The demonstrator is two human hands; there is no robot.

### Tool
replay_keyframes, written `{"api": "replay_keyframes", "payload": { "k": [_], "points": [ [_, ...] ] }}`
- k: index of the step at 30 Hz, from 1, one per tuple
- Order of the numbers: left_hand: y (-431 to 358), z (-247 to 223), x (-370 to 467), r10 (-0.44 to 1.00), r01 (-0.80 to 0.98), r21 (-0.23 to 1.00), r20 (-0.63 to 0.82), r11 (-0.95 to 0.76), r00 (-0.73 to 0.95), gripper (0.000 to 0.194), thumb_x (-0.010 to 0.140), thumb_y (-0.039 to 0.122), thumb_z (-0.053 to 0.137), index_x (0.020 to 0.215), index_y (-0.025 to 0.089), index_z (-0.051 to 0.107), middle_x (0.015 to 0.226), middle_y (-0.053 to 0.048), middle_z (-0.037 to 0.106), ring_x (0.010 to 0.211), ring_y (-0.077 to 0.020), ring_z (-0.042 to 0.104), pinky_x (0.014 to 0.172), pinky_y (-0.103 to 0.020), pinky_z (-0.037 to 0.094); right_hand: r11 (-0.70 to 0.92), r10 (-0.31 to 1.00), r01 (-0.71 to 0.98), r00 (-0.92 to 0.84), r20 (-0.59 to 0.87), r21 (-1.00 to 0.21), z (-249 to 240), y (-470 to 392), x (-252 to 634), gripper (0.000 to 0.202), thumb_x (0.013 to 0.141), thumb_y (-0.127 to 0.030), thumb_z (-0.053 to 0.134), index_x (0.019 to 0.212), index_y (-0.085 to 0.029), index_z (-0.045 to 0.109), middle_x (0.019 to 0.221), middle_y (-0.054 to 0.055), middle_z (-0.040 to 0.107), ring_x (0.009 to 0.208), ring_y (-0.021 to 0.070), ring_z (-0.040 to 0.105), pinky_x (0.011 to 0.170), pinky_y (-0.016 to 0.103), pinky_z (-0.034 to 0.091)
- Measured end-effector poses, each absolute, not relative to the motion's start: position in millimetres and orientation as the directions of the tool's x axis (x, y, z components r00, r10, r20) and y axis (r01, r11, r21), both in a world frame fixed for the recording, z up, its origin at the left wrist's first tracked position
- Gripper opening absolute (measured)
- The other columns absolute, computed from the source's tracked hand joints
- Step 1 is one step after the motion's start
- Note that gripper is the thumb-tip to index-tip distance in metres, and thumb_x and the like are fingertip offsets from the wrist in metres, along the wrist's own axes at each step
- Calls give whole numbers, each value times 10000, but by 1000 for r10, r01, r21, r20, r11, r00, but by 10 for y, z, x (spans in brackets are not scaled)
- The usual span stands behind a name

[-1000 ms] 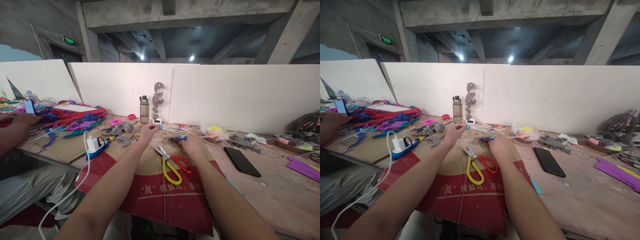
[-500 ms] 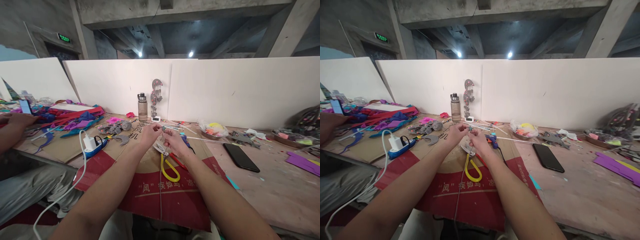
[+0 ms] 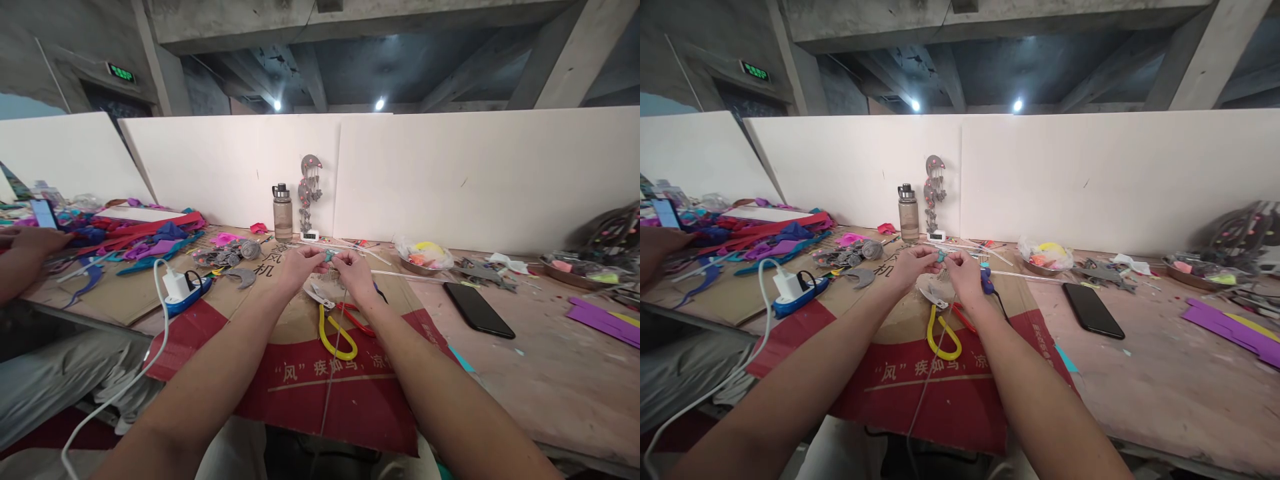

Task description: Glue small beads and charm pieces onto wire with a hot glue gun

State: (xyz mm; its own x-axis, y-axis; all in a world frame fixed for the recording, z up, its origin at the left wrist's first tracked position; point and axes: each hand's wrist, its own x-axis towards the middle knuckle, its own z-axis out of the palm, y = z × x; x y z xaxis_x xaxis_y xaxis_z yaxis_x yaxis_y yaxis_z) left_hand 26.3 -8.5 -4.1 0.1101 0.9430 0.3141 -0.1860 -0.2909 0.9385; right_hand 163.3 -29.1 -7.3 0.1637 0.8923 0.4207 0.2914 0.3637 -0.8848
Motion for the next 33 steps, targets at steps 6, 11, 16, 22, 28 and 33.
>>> {"api": "replay_keyframes", "payload": {
  "k": [6,11,16,22,28,33],
  "points": [
    [-68,-51,258,946,-174,942,306,-286,104,230,633,284,743,741,120,624,631,-10,631,559,-117,616,598,-296,557,363,888,297,178,425,-883,-44,-316,1626,225,679,-412,590,687,-189,560,582,-50,484,548,106,400,560,252,336],
    [-26,-92,258,933,-113,937,344,-332,111,160,670,254,692,733,129,615,610,-1,619,524,-105,597,552,-260,538,381,871,342,179,458,-859,-45,-333,1626,217,696,-404,587,680,-191,551,577,-52,457,548,105,385,554,249,314],
    [-30,-102,260,928,-48,935,354,-351,120,136,689,254,656,742,135,618,591,3,613,512,-99,580,539,-241,512,407,848,349,199,491,-844,-58,-336,1626,219,699,-402,595,775,-202,550,528,-85,379,503,99,344,510,241,275],
    [-71,-62,264,920,24,928,364,-371,147,127,672,257,632,724,142,611,587,18,598,522,-88,557,541,-224,487,355,887,324,179,426,-877,-59,-322,1620,249,686,-422,588,758,-189,637,504,-78,363,483,95,309,495,242,263],
    [-68,-51,255,919,1,940,334,-342,210,112,677,236,612,726,135,610,531,27,567,461,-68,481,484,-200,404,338,897,282,193,398,-898,-52,-315,1597,188,657,-359,572,684,-179,618,576,-40,517,537,100,395,547,236,324],
    [-98,-27,216,900,-61,957,287,-283,328,204,710,320,652,755,122,636,560,11,566,480,-61,458,461,-190,340,301,910,241,219,353,-923,-75,-295,1638,192,646,-355,570,687,-174,619,606,-32,564,539,100,418,547,234,338]
  ]
}}
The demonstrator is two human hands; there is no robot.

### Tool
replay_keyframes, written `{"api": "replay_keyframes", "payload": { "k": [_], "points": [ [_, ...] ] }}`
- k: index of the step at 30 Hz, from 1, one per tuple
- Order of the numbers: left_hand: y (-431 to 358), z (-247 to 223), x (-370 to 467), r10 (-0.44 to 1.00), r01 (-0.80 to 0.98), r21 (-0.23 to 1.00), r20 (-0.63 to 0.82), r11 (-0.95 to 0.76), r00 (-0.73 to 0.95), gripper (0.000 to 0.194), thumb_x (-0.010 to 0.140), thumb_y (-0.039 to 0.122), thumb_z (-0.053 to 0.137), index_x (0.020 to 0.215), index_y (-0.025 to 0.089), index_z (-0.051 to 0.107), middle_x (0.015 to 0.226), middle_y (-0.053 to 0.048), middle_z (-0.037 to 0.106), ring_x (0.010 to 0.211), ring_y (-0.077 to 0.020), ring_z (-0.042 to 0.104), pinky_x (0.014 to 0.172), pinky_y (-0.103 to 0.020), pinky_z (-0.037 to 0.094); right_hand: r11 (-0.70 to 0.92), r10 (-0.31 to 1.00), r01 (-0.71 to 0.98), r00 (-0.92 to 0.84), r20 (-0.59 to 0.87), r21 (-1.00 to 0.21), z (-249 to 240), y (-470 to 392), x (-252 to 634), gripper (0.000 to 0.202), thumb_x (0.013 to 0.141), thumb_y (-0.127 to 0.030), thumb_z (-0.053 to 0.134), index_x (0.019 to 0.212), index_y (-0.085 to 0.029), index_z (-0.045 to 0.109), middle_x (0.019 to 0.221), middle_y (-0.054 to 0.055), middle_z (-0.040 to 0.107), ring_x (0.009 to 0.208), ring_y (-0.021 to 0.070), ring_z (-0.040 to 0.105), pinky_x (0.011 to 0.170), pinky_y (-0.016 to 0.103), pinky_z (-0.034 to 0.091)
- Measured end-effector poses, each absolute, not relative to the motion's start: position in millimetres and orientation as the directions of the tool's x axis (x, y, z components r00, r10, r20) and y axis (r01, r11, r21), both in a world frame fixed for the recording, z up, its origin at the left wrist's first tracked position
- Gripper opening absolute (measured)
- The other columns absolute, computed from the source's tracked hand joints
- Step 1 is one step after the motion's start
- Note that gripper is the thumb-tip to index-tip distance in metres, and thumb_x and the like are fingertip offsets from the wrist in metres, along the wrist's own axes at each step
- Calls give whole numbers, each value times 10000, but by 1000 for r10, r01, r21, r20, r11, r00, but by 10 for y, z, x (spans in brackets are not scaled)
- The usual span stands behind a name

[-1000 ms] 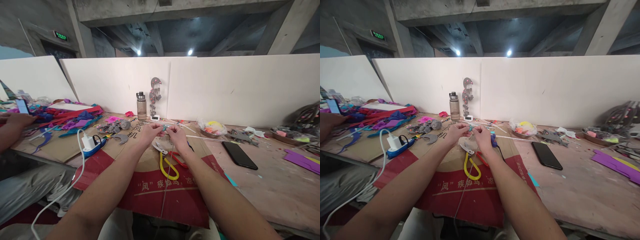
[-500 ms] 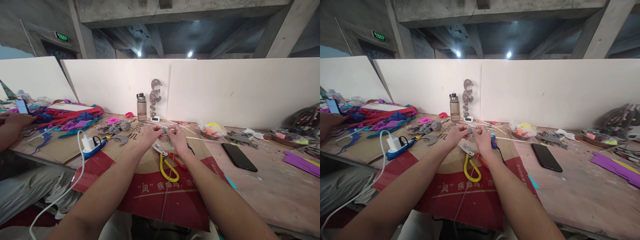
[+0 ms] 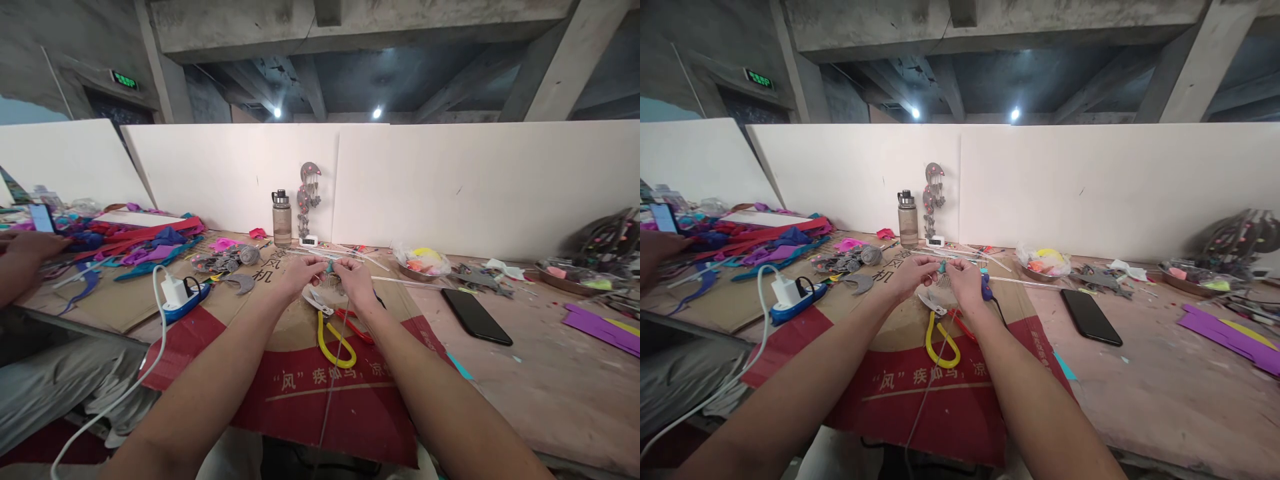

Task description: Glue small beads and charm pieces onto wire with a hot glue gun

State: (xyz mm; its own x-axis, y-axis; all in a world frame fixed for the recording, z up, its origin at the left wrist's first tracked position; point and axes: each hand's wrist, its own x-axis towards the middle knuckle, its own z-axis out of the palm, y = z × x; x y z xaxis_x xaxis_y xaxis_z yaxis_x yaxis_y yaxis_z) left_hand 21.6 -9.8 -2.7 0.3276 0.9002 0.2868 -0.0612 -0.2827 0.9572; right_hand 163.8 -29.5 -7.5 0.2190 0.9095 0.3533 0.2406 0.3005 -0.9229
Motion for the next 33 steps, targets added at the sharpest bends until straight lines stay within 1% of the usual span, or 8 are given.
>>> {"api": "replay_keyframes", "payload": {
  "k": [5,11,16,21,25,27,30,33],
  "points": [
    [-115,-26,223,909,-62,958,286,-280,303,235,679,326,695,786,121,655,573,6,575,501,-66,472,465,-188,341,321,903,240,213,373,-916,-121,-245,1641,215,639,-367,575,688,-167,639,606,-19,590,544,107,446,555,239,354],
    [-92,-42,254,921,-27,955,293,-296,257,244,671,351,694,729,117,659,546,4,587,449,-60,455,451,-196,353,342,902,204,201,382,-917,-139,-244,1603,233,639,-373,576,694,-159,651,641,-3,616,569,112,469,575,244,371],
    [-50,-40,205,922,25,936,342,-351,180,209,673,333,679,692,131,629,522,14,575,423,-58,442,439,-196,345,339,933,182,66,355,-923,-124,-242,1610,305,669,-422,577,786,-153,662,641,-5,602,571,113,466,577,249,387],
    [13,-59,152,931,74,931,347,-356,114,177,679,322,638,727,153,614,470,56,502,392,-57,400,399,-190,284,346,906,295,140,399,-890,-124,-222,1647,340,678,-410,603,902,-157,637,817,33,652,744,154,560,714,292,438],
    [8,-54,167,932,133,925,340,-355,124,165,679,317,614,709,155,611,448,72,459,380,-51,361,400,-192,264,428,874,292,107,474,-855,-108,-235,1668,320,735,-414,551,923,-170,638,908,48,667,793,159,574,751,302,442],
    [-20,-41,185,931,170,917,341,-360,129,151,670,302,612,697,153,617,454,70,463,388,-52,369,413,-193,279,438,868,318,93,487,-841,-89,-262,1662,306,732,-421,559,886,-171,645,870,41,667,754,155,561,731,297,434],
    [-67,-24,208,922,200,904,349,-379,169,142,664,287,602,687,151,631,464,65,464,402,-55,382,425,-195,287,444,858,370,87,506,-816,-72,-299,1644,240,718,-407,567,750,-178,631,751,16,639,687,144,527,691,283,411],
    [-90,-16,218,912,179,905,346,-387,221,144,658,284,599,679,146,633,469,64,453,404,-53,373,419,-195,274,428,872,327,93,480,-842,-94,-280,1648,217,696,-398,563,629,-191,567,633,-17,568,614,128,474,635,269,384]
  ]
}}
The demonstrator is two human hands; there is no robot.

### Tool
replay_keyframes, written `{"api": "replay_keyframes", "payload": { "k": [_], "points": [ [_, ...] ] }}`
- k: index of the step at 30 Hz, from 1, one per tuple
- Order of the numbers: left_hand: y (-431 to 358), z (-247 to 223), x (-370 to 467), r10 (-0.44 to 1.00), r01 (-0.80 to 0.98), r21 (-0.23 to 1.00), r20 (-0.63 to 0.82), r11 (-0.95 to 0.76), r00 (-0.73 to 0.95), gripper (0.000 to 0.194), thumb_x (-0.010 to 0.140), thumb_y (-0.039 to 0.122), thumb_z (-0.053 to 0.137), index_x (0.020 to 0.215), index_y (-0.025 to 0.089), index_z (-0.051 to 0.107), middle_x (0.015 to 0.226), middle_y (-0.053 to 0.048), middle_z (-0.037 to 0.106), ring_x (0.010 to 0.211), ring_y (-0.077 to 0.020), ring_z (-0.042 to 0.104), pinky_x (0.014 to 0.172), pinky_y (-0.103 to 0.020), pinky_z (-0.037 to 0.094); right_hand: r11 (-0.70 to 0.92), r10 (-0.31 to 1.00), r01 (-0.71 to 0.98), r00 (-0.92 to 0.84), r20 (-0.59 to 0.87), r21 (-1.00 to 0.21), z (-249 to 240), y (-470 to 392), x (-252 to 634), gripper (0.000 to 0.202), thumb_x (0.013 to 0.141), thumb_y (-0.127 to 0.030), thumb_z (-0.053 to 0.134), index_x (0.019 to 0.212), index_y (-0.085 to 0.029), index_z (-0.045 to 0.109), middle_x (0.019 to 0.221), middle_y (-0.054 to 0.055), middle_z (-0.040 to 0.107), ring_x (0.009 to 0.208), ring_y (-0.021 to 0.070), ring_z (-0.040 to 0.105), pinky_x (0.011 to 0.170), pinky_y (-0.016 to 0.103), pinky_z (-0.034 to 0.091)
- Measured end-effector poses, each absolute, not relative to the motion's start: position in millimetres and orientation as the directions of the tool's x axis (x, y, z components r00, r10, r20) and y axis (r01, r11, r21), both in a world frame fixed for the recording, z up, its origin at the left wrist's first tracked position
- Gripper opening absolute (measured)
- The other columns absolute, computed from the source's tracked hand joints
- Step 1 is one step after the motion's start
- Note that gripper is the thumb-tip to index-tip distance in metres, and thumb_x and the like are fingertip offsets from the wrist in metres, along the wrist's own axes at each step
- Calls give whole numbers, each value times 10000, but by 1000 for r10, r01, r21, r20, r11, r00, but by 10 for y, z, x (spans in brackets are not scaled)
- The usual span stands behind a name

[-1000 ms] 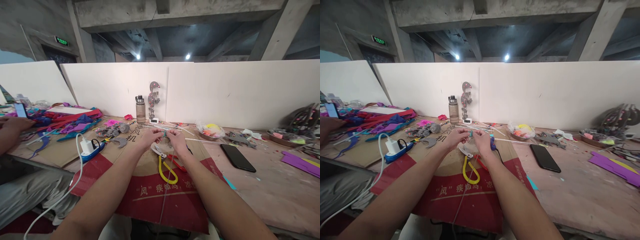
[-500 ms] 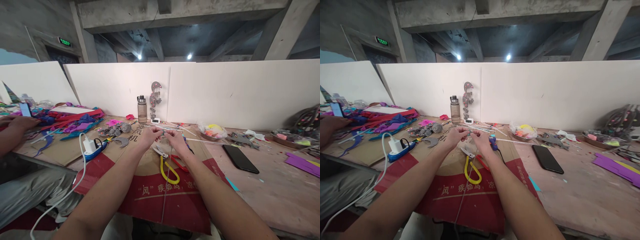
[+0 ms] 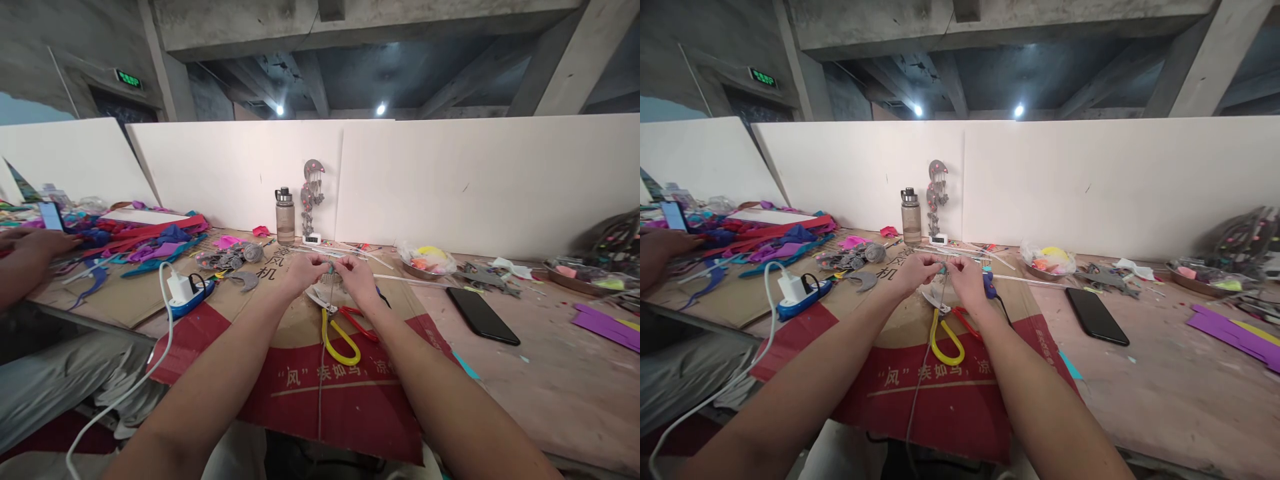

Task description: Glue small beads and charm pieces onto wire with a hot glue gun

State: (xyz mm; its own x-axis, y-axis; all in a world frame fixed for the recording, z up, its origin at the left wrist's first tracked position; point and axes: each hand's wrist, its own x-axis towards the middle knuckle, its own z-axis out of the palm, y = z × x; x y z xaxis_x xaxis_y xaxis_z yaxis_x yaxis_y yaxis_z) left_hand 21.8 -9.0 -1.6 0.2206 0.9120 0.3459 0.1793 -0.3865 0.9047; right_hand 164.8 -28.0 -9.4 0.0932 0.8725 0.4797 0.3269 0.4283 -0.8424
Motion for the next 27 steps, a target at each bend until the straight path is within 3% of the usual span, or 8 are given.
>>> {"api": "replay_keyframes", "payload": {
  "k": [4,9,12,17,20,24,27],
  "points": [
    [-82,-6,205,933,122,940,288,-319,218,117,647,263,602,643,146,598,437,69,425,380,-44,335,398,-189,249,323,921,118,187,341,-939,-136,-162,1724,243,674,-410,554,562,-216,460,517,-41,431,510,112,367,526,262,320],
    [-62,11,181,957,100,966,219,-240,189,116,656,255,609,628,144,591,412,60,431,374,-42,326,395,-183,248,291,863,-11,436,257,-957,-98,-64,1863,274,749,-463,437,597,-238,394,497,-32,356,472,125,325,471,265,279],
    [-61,4,178,960,134,961,218,-243,176,106,657,249,601,624,149,590,405,62,430,370,-45,317,395,-187,235,341,853,94,386,350,-935,-68,-91,1881,331,784,-502,396,633,-220,480,535,-18,414,515,133,381,516,266,323],
    [-68,-16,171,936,283,898,285,-336,207,131,662,275,580,633,153,621,406,69,421,386,-57,329,418,-197,233,461,839,393,99,535,-796,-36,-226,1766,248,712,-416,573,835,-209,630,793,11,607,712,153,508,685,279,398],
    [-88,-1,171,898,401,805,367,-437,242,167,666,291,571,641,151,659,437,63,440,432,-63,351,449,-200,235,522,805,456,17,593,-721,-34,-287,1692,166,705,-362,590,772,-218,639,843,24,620,781,163,520,729,290,400],
    [-129,35,190,875,454,747,415,-485,251,138,629,255,586,634,150,674,490,52,491,482,-69,376,470,-199,252,473,841,399,62,538,-785,-88,-238,1707,179,734,-381,535,682,-215,577,711,0,576,695,154,493,679,283,389],
    [-121,23,197,911,395,823,342,-409,230,113,617,229,586,651,153,663,475,56,490,452,-65,375,456,-195,263,410,858,272,208,469,-871,-159,-116,1800,272,781,-468,468,670,-222,504,602,-17,502,583,146,442,597,283,379]
  ]
}}
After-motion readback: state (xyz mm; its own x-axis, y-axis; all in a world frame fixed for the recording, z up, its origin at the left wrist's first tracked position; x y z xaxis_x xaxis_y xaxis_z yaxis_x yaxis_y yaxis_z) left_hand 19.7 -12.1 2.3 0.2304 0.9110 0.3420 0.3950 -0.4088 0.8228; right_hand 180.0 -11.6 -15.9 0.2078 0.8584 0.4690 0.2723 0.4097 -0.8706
